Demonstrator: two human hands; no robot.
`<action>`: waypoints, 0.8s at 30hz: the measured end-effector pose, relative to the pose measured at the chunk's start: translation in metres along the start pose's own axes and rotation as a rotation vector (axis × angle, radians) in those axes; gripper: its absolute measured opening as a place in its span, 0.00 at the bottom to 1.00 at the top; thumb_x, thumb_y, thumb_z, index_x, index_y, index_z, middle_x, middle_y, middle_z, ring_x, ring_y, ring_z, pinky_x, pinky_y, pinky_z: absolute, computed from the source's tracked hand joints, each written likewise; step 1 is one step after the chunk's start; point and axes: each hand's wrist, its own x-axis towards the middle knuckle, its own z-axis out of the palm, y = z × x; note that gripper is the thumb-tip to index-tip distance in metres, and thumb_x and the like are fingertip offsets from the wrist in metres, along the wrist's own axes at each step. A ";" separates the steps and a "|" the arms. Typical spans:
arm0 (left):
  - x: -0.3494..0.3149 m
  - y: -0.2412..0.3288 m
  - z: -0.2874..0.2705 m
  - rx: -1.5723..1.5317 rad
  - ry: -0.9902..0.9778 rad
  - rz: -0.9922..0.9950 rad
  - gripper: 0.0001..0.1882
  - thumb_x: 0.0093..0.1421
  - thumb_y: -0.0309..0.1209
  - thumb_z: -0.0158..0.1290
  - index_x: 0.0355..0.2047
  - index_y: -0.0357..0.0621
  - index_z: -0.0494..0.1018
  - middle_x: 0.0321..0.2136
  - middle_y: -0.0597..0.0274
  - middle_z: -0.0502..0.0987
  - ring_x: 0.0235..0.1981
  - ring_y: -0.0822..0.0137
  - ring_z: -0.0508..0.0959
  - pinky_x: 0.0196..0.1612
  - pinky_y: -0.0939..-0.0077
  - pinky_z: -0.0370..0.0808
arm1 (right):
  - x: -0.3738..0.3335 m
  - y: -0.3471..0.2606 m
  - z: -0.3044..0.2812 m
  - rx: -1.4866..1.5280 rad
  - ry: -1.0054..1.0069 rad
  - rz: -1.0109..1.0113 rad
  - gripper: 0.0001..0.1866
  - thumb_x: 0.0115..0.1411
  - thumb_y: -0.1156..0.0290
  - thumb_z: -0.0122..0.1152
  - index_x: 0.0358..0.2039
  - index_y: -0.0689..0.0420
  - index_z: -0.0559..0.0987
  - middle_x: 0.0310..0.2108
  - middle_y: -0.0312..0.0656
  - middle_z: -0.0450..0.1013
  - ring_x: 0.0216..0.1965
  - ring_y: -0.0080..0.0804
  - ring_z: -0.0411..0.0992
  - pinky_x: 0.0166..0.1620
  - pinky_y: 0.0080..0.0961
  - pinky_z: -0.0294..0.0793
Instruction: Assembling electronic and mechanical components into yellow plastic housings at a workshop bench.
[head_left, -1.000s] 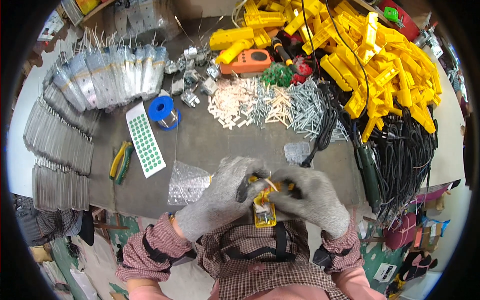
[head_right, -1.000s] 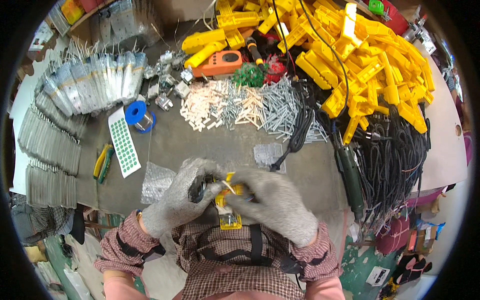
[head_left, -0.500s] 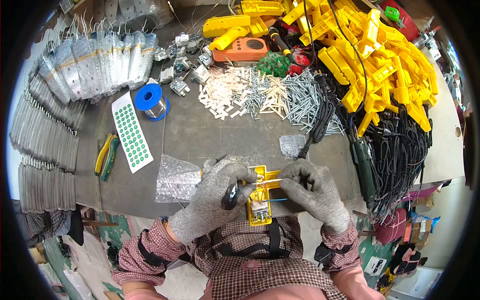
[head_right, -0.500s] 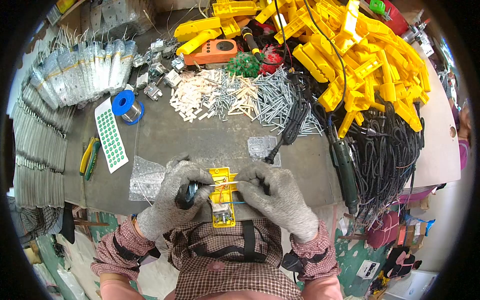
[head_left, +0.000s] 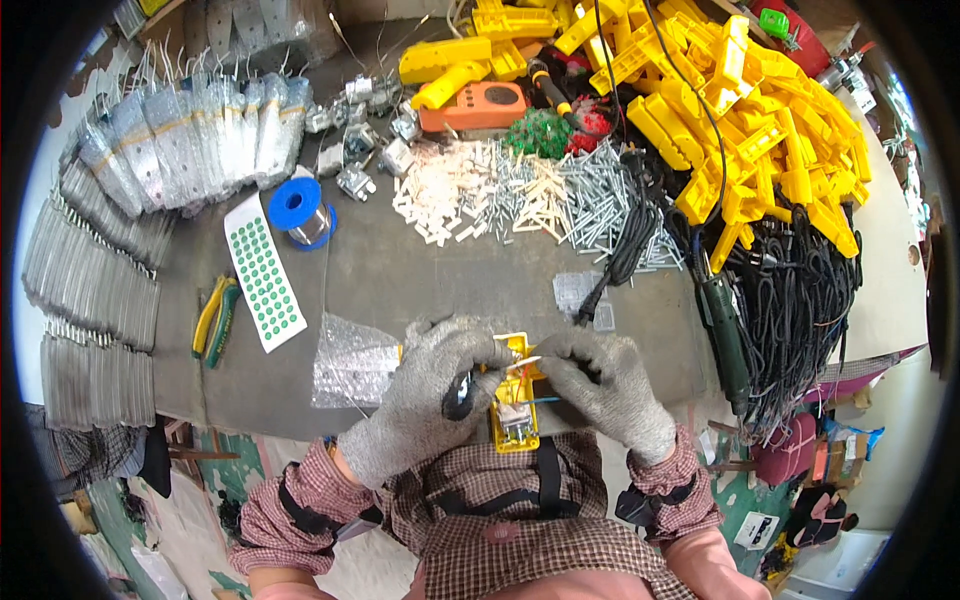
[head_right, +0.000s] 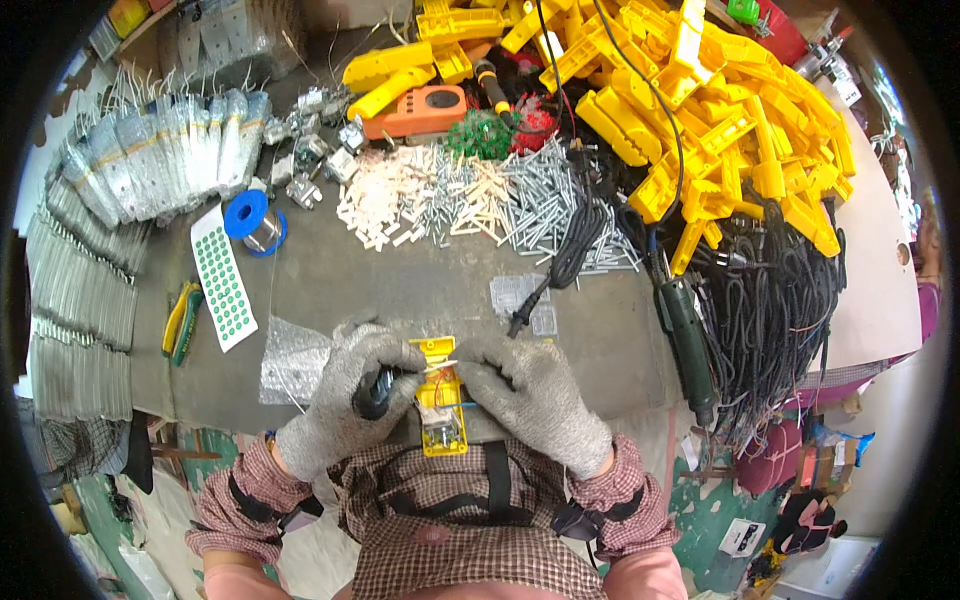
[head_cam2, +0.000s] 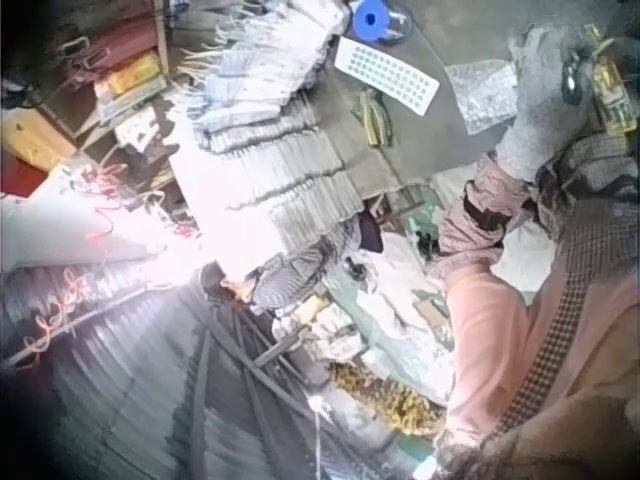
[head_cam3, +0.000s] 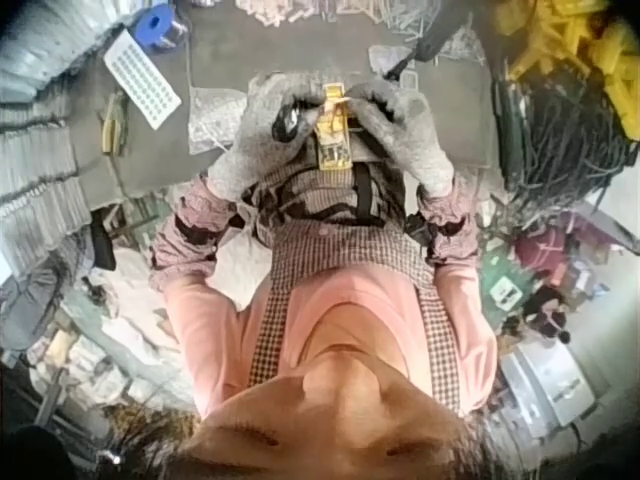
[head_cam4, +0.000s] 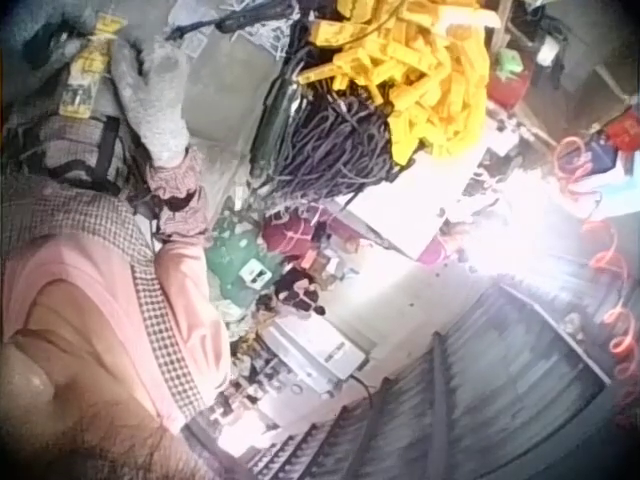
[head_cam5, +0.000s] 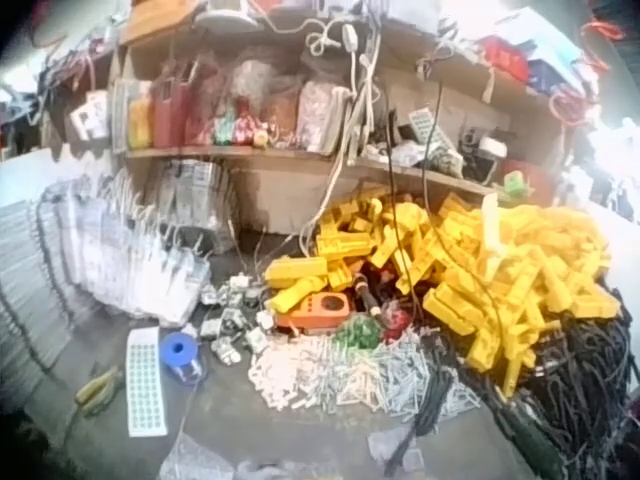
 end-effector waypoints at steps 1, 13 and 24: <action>-0.002 0.001 0.001 0.009 -0.002 -0.004 0.13 0.55 0.25 0.61 0.42 0.46 0.76 0.39 0.56 0.78 0.45 0.51 0.78 0.59 0.51 0.65 | -0.001 0.002 0.003 -0.013 0.000 -0.018 0.10 0.63 0.68 0.64 0.42 0.59 0.83 0.32 0.50 0.80 0.32 0.43 0.81 0.33 0.33 0.78; -0.023 0.012 -0.008 0.407 -0.388 0.261 0.30 0.50 0.53 0.67 0.49 0.53 0.77 0.49 0.62 0.77 0.58 0.56 0.73 0.68 0.31 0.53 | -0.029 0.003 -0.015 -0.287 -0.218 -0.484 0.15 0.49 0.67 0.71 0.40 0.48 0.83 0.40 0.35 0.76 0.40 0.38 0.78 0.42 0.37 0.79; -0.020 0.004 -0.003 0.269 -0.470 0.114 0.34 0.53 0.57 0.62 0.50 0.43 0.77 0.55 0.56 0.74 0.65 0.55 0.67 0.72 0.35 0.47 | -0.014 0.025 0.014 -0.391 -0.300 -0.465 0.17 0.49 0.65 0.71 0.41 0.48 0.81 0.46 0.37 0.73 0.48 0.38 0.75 0.46 0.36 0.77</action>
